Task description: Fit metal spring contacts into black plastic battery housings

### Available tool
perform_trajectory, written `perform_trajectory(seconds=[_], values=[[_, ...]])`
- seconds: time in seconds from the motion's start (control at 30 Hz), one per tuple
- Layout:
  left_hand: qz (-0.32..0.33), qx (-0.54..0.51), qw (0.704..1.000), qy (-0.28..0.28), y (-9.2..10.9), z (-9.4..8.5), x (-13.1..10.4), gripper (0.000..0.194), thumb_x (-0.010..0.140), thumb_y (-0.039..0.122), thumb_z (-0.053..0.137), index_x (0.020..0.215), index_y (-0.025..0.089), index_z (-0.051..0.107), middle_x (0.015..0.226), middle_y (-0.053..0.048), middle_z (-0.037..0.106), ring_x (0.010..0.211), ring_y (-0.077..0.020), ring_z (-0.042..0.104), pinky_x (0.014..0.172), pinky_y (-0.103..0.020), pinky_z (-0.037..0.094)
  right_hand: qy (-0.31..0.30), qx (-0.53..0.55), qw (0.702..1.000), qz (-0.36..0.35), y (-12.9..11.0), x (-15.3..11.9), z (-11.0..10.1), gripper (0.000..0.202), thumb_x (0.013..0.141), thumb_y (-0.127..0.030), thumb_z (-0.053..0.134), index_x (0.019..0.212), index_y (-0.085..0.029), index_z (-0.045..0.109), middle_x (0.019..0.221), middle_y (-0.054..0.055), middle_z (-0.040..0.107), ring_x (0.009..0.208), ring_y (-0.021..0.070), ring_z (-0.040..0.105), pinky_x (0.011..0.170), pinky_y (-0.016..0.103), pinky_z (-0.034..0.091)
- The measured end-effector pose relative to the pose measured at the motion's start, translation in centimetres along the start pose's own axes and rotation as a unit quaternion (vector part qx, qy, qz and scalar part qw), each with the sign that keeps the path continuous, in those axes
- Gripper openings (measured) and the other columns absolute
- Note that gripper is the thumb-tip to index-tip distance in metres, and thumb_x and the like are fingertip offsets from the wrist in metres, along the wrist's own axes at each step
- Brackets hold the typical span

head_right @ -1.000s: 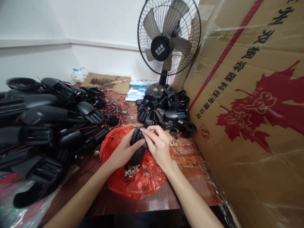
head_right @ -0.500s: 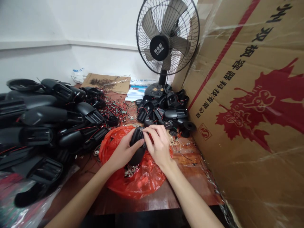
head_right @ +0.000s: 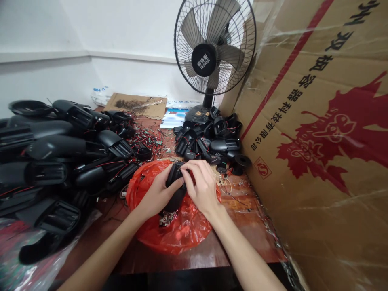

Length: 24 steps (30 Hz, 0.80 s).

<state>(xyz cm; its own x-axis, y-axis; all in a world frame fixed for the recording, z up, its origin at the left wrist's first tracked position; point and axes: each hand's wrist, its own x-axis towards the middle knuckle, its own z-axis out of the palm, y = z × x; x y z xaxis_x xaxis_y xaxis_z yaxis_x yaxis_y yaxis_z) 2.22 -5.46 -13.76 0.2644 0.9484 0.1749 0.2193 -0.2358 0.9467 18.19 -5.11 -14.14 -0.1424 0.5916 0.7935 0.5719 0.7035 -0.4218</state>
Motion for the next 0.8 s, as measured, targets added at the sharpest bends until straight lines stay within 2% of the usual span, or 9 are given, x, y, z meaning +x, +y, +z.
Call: perform_trajectory(seconds=[0.2, 0.5, 0.8], values=[[0.002, -0.006, 1.000, 0.000, 0.14, 0.00, -0.01, 0.018, 0.097, 0.032, 0.059, 0.109, 0.019, 0.060, 0.101, -0.002, 0.065, 0.095, -0.0210, 0.060, 0.088, -0.032, 0.046, -0.002, -0.007, 1.000, 0.006, 0.11, 0.03, 0.12, 0.011, 0.101, -0.012, 0.057, 0.106, -0.019, 0.065, 0.101, 0.010, 0.067, 0.095, 0.0226, 0.063, 0.084, 0.040, 0.053], [-0.003, -0.029, 0.999, -0.013, -0.10, 0.08, 0.03, 0.028, 0.097, 0.032, 0.061, 0.122, 0.019, 0.061, 0.118, -0.006, 0.068, 0.109, -0.0242, 0.062, 0.099, -0.035, 0.046, 0.015, -0.008, 1.000, 0.012, 0.02, -0.17, 0.04, 0.012, 0.099, -0.012, 0.062, 0.105, -0.019, 0.069, 0.099, 0.009, 0.065, 0.093, 0.0220, 0.062, 0.081, 0.039, 0.054], [-0.004, -0.035, 0.999, -0.005, -0.06, 0.14, 0.13, 0.028, 0.095, 0.032, 0.062, 0.120, 0.018, 0.063, 0.117, -0.006, 0.070, 0.109, -0.0247, 0.064, 0.099, -0.035, 0.048, 0.036, -0.007, 0.999, -0.002, 0.17, -0.42, 0.21, 0.015, 0.098, -0.012, 0.063, 0.106, -0.021, 0.072, 0.095, 0.008, 0.069, 0.088, 0.0213, 0.065, 0.078, 0.039, 0.055]])
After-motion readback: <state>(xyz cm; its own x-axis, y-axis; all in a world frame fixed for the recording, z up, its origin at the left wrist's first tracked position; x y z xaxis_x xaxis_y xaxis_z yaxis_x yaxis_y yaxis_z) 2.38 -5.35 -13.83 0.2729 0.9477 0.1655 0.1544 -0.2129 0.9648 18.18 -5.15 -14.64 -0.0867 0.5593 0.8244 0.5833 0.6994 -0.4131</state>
